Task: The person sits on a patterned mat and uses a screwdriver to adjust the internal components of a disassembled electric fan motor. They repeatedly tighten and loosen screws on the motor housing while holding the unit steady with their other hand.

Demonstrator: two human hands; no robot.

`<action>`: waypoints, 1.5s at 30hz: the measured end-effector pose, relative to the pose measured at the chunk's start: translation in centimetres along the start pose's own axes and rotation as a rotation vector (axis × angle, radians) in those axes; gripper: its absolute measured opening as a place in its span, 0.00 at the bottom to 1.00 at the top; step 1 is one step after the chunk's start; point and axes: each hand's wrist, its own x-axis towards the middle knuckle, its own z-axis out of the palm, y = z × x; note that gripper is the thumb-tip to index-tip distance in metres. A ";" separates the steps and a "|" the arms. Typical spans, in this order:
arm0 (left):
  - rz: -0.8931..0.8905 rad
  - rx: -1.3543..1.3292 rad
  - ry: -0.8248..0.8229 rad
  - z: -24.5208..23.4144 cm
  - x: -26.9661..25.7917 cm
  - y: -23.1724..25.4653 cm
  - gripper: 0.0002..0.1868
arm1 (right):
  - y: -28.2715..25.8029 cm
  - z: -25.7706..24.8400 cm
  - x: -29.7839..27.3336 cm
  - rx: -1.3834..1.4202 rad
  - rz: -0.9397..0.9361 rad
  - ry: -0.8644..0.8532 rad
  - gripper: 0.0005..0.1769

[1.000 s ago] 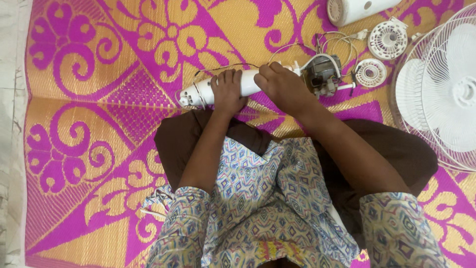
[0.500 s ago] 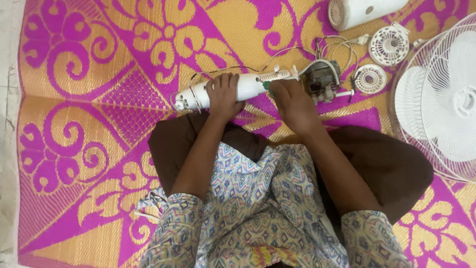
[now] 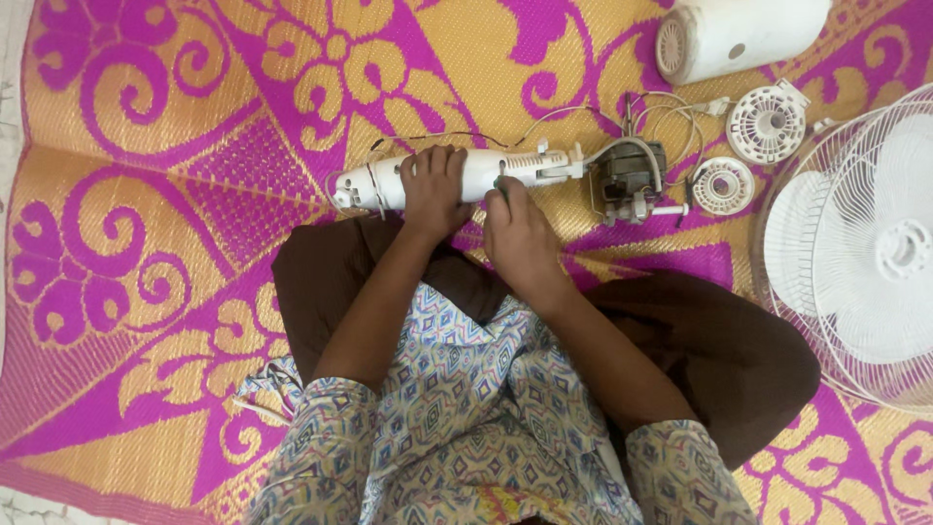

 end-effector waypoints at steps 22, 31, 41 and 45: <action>0.016 -0.033 0.080 0.1 0.1 0.0 0.44 | -2.6 -4.3 1.0 0.202 0.415 -0.043 0.12; 0.011 -0.058 0.060 0.2 0.0 -0.1 0.44 | -1.1 -3.3 0.7 -0.058 0.298 -0.078 0.09; -0.013 -0.185 0.055 -0.1 -0.2 0.3 0.44 | 0.7 -7.0 -3.0 0.154 0.418 -0.028 0.09; 0.032 -0.445 0.151 -0.6 -0.9 2.6 0.36 | 3.7 -5.7 -6.5 0.960 0.667 0.252 0.08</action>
